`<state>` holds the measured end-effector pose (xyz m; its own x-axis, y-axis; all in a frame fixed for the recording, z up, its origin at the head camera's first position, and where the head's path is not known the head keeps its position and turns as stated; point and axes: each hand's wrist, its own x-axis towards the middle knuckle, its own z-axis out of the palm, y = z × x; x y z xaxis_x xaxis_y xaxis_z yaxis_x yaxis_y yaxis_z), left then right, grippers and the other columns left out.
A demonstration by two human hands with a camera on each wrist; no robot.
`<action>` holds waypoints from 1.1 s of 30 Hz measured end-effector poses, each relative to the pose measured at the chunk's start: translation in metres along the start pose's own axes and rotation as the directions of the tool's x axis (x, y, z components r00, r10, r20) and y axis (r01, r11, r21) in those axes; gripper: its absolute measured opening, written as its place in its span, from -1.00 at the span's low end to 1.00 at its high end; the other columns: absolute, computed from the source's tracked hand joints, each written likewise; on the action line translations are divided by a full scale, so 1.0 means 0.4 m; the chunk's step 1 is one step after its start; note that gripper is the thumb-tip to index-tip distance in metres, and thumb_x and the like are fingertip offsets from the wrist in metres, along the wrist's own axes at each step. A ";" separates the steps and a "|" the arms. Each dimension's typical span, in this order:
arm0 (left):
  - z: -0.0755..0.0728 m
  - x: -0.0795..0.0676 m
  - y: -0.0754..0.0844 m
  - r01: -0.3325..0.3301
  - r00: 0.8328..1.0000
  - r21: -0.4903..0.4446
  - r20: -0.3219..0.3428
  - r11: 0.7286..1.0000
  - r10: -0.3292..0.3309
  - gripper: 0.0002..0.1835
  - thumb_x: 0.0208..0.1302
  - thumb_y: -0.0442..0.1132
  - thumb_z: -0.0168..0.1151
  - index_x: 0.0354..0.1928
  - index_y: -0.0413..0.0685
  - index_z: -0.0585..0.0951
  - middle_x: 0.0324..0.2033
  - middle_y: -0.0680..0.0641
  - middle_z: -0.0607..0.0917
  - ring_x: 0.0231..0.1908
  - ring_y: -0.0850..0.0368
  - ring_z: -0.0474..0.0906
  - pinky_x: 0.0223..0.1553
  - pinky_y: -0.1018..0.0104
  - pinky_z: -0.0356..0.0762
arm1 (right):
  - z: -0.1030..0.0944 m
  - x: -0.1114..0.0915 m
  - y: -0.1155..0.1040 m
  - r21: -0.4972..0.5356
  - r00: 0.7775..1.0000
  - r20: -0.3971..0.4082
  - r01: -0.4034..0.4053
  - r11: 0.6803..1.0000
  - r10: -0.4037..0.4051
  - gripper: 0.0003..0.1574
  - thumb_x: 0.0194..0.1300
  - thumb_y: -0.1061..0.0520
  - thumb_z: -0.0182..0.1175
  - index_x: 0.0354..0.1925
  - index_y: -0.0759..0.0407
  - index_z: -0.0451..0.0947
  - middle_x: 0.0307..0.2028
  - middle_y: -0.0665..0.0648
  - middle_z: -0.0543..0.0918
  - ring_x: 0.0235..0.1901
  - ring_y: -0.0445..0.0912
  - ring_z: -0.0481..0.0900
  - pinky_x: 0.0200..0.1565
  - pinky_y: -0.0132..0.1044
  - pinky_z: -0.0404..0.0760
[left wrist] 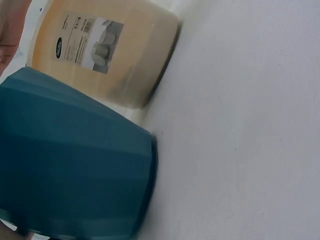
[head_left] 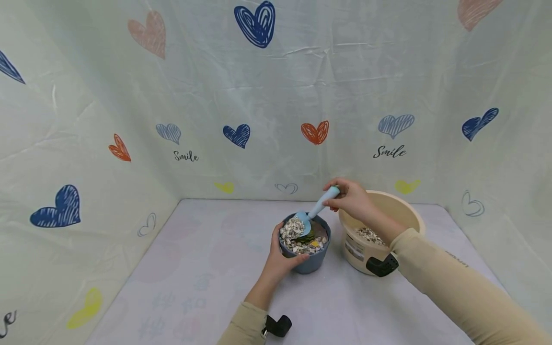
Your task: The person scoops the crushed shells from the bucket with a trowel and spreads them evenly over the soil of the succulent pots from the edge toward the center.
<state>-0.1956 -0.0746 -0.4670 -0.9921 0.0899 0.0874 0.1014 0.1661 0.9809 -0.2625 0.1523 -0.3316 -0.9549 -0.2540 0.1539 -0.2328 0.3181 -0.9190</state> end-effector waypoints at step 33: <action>0.062 -0.034 0.014 0.002 0.982 -0.010 -0.187 1.000 -0.004 0.23 -0.19 -0.07 0.63 0.50 0.04 0.03 0.41 -0.26 0.17 0.39 -0.27 0.06 0.29 -0.28 0.06 | -0.004 0.004 -0.017 -0.065 0.999 -0.004 0.031 0.997 -0.032 -0.57 0.19 0.35 0.35 0.04 0.35 0.54 -0.31 0.27 0.63 -0.44 -0.04 0.62 -0.36 -0.16 0.65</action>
<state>-0.1795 -0.0504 -0.4671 -0.9888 -0.0959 0.1143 0.0984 0.1563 0.9828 -0.2628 0.1512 -0.3244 -0.9478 -0.2603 0.1844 -0.2740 0.3683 -0.8884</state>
